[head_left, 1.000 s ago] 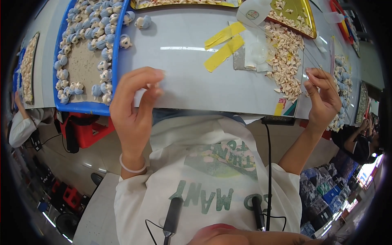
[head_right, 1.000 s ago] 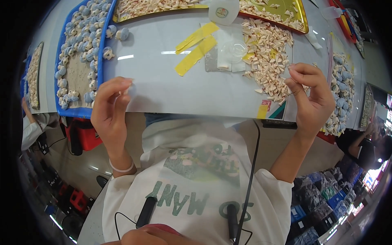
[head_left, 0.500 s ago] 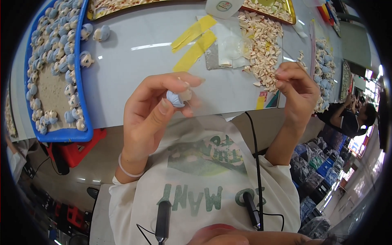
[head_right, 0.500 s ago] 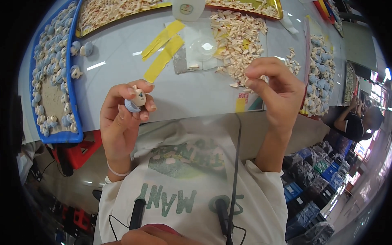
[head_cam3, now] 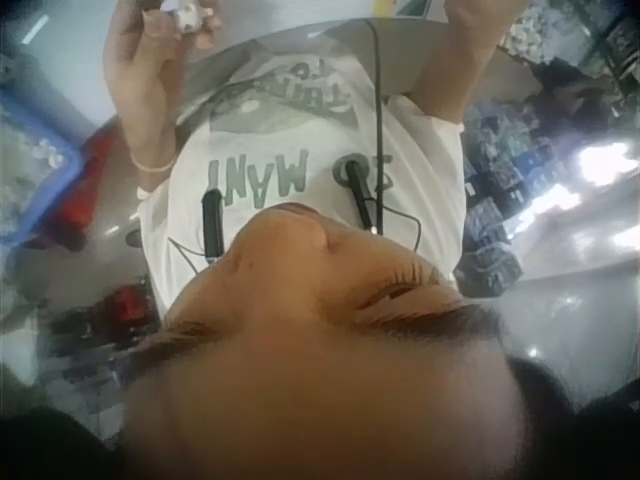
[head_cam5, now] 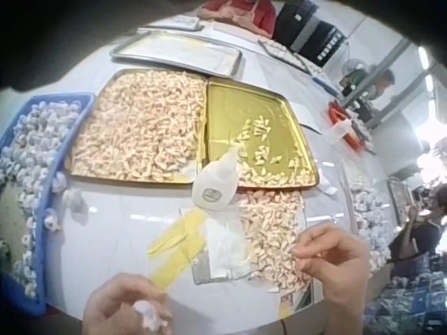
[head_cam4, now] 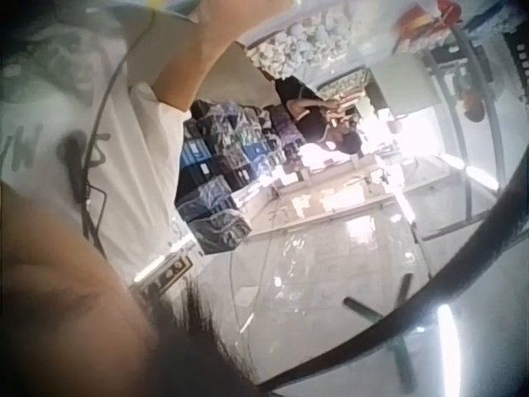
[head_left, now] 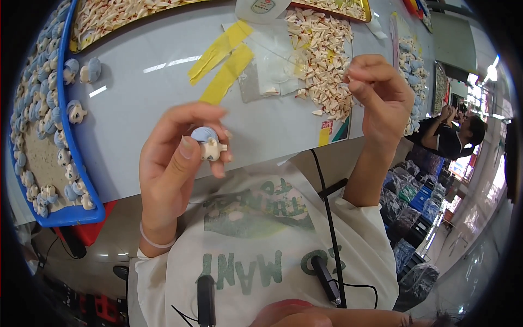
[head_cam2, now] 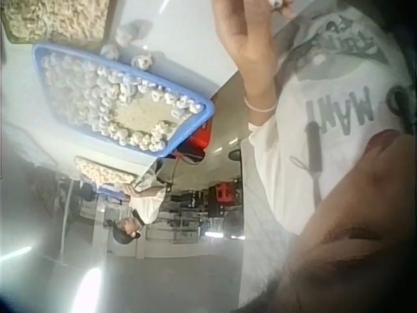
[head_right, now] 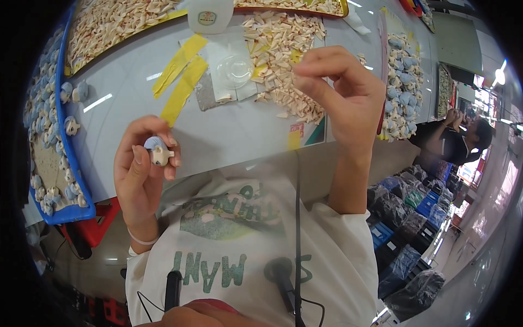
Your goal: The person assembles small figurine parts by hand, joining plastic components and figurine heads using adhesive from a bottle.
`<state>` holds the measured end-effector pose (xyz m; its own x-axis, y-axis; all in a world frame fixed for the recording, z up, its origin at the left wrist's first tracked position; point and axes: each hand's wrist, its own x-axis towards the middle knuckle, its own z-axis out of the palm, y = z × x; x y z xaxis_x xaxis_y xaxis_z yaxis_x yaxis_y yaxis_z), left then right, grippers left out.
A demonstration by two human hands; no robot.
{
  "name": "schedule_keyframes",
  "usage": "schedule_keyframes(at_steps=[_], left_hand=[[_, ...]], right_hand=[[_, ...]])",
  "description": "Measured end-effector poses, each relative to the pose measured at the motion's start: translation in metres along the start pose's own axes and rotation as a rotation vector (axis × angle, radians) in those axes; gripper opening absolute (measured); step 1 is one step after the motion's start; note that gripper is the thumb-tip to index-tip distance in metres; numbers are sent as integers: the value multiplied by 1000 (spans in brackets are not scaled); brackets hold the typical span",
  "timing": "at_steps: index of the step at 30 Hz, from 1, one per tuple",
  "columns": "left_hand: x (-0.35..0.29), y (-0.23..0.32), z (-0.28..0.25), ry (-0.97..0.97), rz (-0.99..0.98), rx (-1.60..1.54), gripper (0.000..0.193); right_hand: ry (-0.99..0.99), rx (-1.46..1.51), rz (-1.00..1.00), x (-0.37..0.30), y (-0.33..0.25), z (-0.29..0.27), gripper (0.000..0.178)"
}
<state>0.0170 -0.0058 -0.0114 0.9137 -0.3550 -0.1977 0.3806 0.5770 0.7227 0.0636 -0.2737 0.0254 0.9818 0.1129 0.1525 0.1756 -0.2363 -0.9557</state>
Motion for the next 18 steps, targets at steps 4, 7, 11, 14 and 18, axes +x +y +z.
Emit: schedule_keyframes(at_steps=[4,7,11,14,18], left_hand=[[2,-8,-1,-37,95,-4,36],[2,-9,7,-48,90,-97,34],[4,-4,7,-65,-25,-1,31],[3,-3,2,-89,-80,-7,30],[4,0,-1,-135,-147,-23,31]], right_hand=[[-39,-155,-10,16,-11,10,11],[-88,-277,-83,28,-16,16,11],[-289,-440,-236,40,-18,26,18],[-292,-666,-276,45,-22,37,19],[-322,-744,-328,44,-25,33,20]])
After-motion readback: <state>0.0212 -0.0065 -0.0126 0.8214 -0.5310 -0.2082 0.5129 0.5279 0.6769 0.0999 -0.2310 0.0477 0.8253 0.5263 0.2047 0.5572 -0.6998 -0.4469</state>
